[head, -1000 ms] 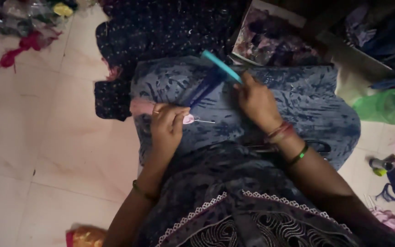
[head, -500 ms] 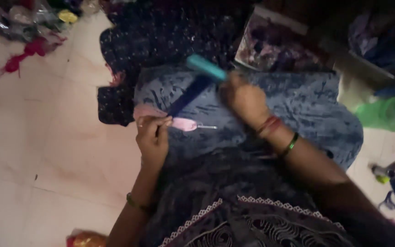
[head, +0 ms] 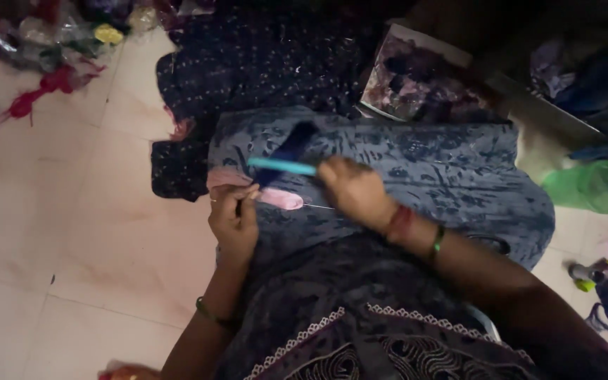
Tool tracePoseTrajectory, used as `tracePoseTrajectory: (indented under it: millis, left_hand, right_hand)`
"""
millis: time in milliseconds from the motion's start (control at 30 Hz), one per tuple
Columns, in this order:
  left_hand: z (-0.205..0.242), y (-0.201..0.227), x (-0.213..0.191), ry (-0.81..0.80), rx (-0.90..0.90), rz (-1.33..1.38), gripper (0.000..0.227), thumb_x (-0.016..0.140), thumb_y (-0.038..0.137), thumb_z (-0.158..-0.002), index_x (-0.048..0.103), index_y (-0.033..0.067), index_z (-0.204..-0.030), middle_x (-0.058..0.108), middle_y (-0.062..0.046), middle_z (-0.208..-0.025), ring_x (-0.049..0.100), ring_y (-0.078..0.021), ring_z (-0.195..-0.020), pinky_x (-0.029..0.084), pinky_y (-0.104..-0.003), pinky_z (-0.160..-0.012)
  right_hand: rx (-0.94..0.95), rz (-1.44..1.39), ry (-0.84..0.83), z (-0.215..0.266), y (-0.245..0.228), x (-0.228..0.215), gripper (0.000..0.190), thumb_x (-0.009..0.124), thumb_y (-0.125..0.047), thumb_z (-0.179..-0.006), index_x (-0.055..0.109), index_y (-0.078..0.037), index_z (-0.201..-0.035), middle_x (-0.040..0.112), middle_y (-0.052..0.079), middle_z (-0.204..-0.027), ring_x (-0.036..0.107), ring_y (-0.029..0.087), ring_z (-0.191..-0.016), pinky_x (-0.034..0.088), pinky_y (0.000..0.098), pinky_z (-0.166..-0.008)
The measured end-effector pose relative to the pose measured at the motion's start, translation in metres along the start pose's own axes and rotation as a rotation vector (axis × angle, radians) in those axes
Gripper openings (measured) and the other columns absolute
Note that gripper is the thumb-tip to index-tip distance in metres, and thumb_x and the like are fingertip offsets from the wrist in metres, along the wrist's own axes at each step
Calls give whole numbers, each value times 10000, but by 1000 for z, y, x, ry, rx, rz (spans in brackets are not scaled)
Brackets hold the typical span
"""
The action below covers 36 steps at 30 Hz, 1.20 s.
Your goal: Manually attaching tassels and sewing decorative elements onto a piece of fabric.
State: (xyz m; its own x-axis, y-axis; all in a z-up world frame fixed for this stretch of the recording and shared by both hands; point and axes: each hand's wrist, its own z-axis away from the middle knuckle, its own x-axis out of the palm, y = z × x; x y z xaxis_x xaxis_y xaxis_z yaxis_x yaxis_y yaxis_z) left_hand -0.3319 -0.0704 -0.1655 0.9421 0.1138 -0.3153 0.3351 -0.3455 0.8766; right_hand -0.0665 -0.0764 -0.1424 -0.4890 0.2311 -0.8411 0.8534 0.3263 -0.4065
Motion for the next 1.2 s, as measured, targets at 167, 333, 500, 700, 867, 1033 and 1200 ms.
tracePoseTrajectory:
  millis: [167,333,500,700,867,1033,1200]
  left_hand:
    - [-6,14,-1,23,127,-58,101,698,-65,-910,723,2,-982,716,-117,-966,658,-238,-936,531,-330,-847]
    - [-1,2,0,3,100,-25,108,673,-76,-911,703,15,-961,731,-99,-955,663,-230,-940,529,-330,-865]
    - [-12,15,-9,13,150,-63,109,681,-57,-913,716,25,-976,742,-99,-957,671,-228,-939,524,-337,-865]
    - [-90,92,-6,-20,292,-144,135,812,62,-879,825,97,-1008,682,-42,-891,591,-217,-852,422,-377,-857]
    - [-107,192,67,-382,633,-23,77,792,127,-830,801,140,-905,692,-49,-1160,532,-316,-1178,364,-461,-1046]
    - [-97,230,136,-661,753,129,143,734,68,-808,712,30,-944,699,-89,-1180,560,-342,-1311,405,-483,-1091]
    - [-80,224,203,-981,531,354,183,694,125,-933,661,-1,-1062,661,-139,-1112,616,-328,-1128,482,-416,-971]
  right_hand:
    - [747,157,-153,-24,15,-7,250,574,-256,-1104,561,-117,-1311,690,134,-899,679,359,-770,534,444,-621]
    - [74,74,-112,-2,23,18,73,568,-168,-1028,597,-107,-1057,699,118,-892,685,288,-713,566,406,-638]
    - [920,-585,-54,-24,70,-42,385,577,-271,-999,523,-89,-1334,696,115,-979,676,252,-714,576,396,-595]
    - [679,-635,-73,62,87,-154,466,678,-249,-931,593,-29,-1333,719,120,-1063,712,229,-857,590,353,-713]
    - [218,-152,-141,37,-12,-223,400,776,-110,-819,741,-44,-1212,747,105,-1062,717,206,-900,579,300,-749]
    - [260,-368,223,39,-18,-241,158,765,-75,-885,785,-35,-1036,743,81,-1009,715,166,-939,579,298,-796]
    - [286,-552,523,49,-2,-269,100,665,-83,-1021,642,-22,-1097,701,143,-1043,717,223,-958,595,302,-718]
